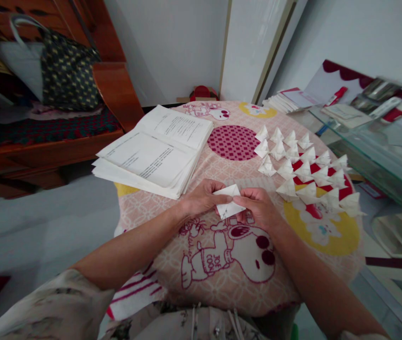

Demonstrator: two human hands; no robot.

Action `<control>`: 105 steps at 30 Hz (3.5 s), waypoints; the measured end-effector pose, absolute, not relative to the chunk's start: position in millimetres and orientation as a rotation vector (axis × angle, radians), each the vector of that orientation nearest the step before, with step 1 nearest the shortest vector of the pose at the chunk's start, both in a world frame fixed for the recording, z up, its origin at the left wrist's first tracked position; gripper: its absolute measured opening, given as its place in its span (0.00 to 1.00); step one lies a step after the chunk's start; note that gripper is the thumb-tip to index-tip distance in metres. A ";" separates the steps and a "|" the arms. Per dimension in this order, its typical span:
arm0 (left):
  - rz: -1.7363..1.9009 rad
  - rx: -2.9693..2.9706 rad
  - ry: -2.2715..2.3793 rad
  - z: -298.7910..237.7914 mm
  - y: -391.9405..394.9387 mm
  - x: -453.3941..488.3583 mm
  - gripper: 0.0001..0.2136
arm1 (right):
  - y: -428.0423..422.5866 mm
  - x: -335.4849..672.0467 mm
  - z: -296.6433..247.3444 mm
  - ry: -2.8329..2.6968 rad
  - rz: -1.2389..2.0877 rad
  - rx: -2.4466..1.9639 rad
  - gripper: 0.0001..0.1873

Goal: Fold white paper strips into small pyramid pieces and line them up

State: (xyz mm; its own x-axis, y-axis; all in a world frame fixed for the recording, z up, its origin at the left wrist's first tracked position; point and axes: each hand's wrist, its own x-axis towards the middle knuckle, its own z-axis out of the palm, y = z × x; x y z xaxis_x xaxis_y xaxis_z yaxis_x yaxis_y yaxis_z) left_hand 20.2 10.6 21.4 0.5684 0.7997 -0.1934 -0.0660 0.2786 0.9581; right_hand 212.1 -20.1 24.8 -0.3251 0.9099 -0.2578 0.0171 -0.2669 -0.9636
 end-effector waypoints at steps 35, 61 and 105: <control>0.707 1.194 0.825 18.4 14.6 14.9 0.16 | -15.9 216.1 24.3 -1.302 1.481 -1.180 0.15; 1.005 1.406 0.791 16.5 13.4 17.0 0.09 | -15.5 219.0 17.8 -1.445 1.220 -1.328 0.13; 0.957 1.108 0.924 21.9 14.7 18.5 0.11 | -21.1 216.2 28.7 -1.553 1.318 -1.325 0.12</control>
